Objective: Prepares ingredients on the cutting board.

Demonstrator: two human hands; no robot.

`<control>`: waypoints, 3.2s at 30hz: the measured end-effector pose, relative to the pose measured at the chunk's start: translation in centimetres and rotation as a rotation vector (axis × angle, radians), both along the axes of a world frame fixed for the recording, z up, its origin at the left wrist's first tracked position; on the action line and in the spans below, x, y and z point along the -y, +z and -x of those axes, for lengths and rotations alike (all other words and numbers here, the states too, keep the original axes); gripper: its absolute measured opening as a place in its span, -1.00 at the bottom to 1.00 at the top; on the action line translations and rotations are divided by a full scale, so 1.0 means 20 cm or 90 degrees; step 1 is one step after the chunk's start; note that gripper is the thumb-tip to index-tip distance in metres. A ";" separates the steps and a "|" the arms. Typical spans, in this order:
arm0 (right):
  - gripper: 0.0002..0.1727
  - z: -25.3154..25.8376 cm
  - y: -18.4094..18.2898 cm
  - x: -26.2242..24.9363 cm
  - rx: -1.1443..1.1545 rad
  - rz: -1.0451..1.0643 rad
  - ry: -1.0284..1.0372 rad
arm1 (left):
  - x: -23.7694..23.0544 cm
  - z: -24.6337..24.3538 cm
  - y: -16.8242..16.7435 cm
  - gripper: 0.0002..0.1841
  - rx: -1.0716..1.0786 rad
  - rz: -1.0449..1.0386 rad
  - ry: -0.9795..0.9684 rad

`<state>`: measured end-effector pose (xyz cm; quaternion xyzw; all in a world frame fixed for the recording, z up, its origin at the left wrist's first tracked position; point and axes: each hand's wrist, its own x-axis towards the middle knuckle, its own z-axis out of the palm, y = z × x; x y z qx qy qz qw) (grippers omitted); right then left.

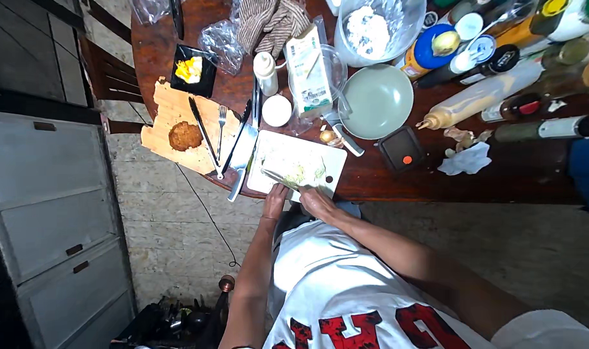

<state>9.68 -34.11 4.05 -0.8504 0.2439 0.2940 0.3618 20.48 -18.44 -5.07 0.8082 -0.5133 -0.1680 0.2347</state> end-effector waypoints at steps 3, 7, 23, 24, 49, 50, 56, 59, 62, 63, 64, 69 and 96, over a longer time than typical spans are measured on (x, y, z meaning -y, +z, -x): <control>-0.66 0.01 -0.06 -0.01 -0.006 0.014 0.001 | 0.00 0.00 0.00 -0.77 0.006 -0.002 0.000; -0.68 -0.05 -0.11 -0.01 0.010 0.003 -0.026 | -0.01 0.02 -0.01 -0.77 0.004 -0.012 0.006; -0.65 0.01 -0.03 -0.02 -0.026 0.026 0.015 | -0.03 0.01 -0.02 -0.81 0.030 0.022 -0.018; -0.65 0.01 -0.05 -0.02 -0.017 0.031 0.016 | -0.04 0.01 -0.02 -0.81 0.029 0.023 -0.017; -0.65 0.00 0.01 -0.03 -0.010 0.005 0.027 | -0.05 0.02 -0.03 -0.81 0.036 0.039 0.004; -0.65 0.00 -0.01 -0.03 -0.015 0.007 0.030 | -0.05 0.03 -0.03 -0.81 0.032 0.039 0.005; -0.65 0.00 -0.02 -0.03 -0.003 0.024 0.032 | -0.05 0.03 -0.02 -0.82 0.016 0.017 0.010; -0.62 0.02 0.01 -0.03 -0.023 0.015 0.029 | -0.05 0.02 -0.02 -0.82 0.008 0.017 0.014; -0.66 -0.01 -0.08 -0.04 0.002 0.030 0.025 | -0.05 0.03 -0.02 -0.82 -0.002 0.014 0.017; -0.68 -0.03 -0.08 -0.04 0.005 0.029 0.028 | -0.05 0.03 -0.02 -0.82 0.000 0.017 0.018; -0.69 -0.03 -0.06 -0.04 0.006 0.028 0.031 | -0.05 0.03 -0.03 -0.84 0.000 0.017 0.017; -0.67 0.00 -0.03 -0.03 -0.006 0.022 0.038 | -0.06 0.03 -0.03 -0.82 0.004 0.016 0.010; -0.65 0.02 0.02 -0.01 -0.012 0.004 0.032 | -0.07 0.07 -0.04 -0.78 0.002 0.007 0.028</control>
